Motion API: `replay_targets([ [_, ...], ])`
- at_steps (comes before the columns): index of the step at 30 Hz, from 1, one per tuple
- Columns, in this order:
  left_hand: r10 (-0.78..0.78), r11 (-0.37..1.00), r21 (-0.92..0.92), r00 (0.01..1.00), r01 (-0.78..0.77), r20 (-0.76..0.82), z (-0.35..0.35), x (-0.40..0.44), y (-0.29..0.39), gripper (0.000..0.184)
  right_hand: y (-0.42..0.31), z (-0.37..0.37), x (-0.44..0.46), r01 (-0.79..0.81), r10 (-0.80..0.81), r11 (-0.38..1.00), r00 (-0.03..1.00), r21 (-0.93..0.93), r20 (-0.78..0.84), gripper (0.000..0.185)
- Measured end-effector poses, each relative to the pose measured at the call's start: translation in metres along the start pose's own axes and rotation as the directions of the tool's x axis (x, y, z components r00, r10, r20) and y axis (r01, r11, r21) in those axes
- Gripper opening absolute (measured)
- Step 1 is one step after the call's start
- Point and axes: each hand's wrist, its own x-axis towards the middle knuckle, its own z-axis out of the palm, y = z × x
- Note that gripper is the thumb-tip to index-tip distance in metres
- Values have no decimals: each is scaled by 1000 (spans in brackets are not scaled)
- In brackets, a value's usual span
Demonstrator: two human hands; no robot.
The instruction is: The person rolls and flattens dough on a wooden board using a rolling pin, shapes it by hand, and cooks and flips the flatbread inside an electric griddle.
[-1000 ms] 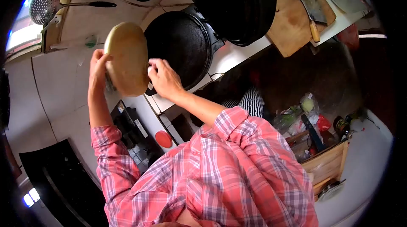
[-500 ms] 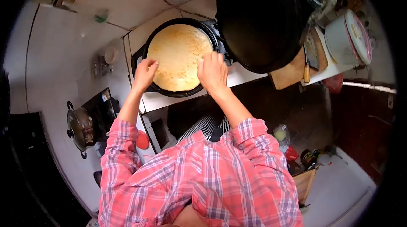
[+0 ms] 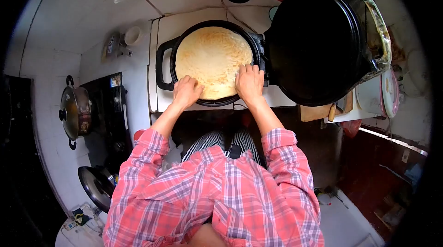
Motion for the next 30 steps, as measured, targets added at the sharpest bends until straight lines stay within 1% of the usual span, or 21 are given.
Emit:
replay_targets([
  [2, -13, 1000, -24, 1000, 14, 19, 2, -3, 1, 32, -8, -35, -1, 8, -7, 999, 1000, 42, -28, 31],
  [4, 38, 999, 6, 998, -38, -44, 4, -5, 0, 32, -15, -85, -1, 80, -41, 987, 962, 138, -270, 30],
  [6, 65, 998, 7, 997, -64, -49, 3, -7, 1, 33, -16, -163, 0, 187, -111, 974, 885, 126, -453, 31],
  [8, 91, 996, 15, 994, -91, -54, 3, -8, -1, 33, -9, -239, -1, 189, -197, 979, 756, -80, -625, 29],
  [9, 103, 995, 21, 993, -102, -64, 5, -9, -2, 33, 1, -269, -2, 105, -233, 968, 706, -227, -668, 27],
  [10, 115, 993, 27, 991, -113, -75, 6, -9, -3, 33, 22, -285, 0, -12, -239, 951, 605, -309, -760, 28],
  [11, 119, 993, 21, 990, -118, -78, 5, -9, -3, 33, 43, -302, 4, -163, -222, 916, 557, -367, -800, 36],
  [12, 112, 994, 25, 992, -110, -66, 4, -9, -2, 33, 61, -315, 9, -286, -131, 899, 548, -332, -826, 48],
  [13, 105, 994, 30, 993, -104, -56, 4, -8, -2, 33, 93, -319, 14, -398, -45, 857, 576, -328, -817, 60],
  [15, 121, 993, 27, 989, -119, -90, 6, -8, -3, 33, 142, -317, 26, -323, 182, 945, 662, -57, -727, 75],
  [16, 128, 992, 31, 985, -125, -117, 7, -8, -3, 33, 149, -317, 31, -434, 388, 896, 664, 92, -639, 74],
  [18, 115, 993, -7, 985, -117, -128, 5, -11, -3, 34, 179, -319, 34, -308, 339, 936, 647, 172, -683, 71],
  [19, 102, 993, -41, 986, -108, -132, 4, -14, -3, 35, 183, -320, 34, -182, 463, 869, 628, 461, -625, 72],
  [20, 97, 994, -44, 985, -104, -141, 2, -19, -3, 35, 187, -320, 32, -44, 566, 708, 631, 705, -530, 73],
  [22, 90, 985, -130, 983, -111, -161, -7, -29, 0, 35, 144, -323, 32, -21, 533, 736, 635, 677, -559, 70],
  [24, 48, 981, -179, 989, -72, -138, -15, -41, 3, 34, 113, -319, 35, 129, 384, 800, 640, 585, -666, 66],
  [25, 23, 974, -222, 989, -56, -148, -18, -47, 4, 34, 51, -317, 36, 222, 439, 692, 626, 687, -644, 69],
  [27, -23, 957, -290, 986, -27, -167, -29, -60, 6, 33, -7, -305, 35, 252, 269, 792, 674, 556, -688, 71],
  [28, -25, 957, -290, 985, -25, -170, -29, -67, 3, 33, -36, -300, 34, 225, 125, 895, 703, 386, -700, 72],
  [29, -31, 944, -327, 979, -37, -202, -29, -74, -1, 32, -69, -289, 38, 309, 43, 885, 692, 348, -721, 72],
  [30, -38, 930, -363, 971, -51, -236, -29, -81, -4, 32, -88, -278, 45, 369, -158, 920, 660, 134, -735, 73],
])
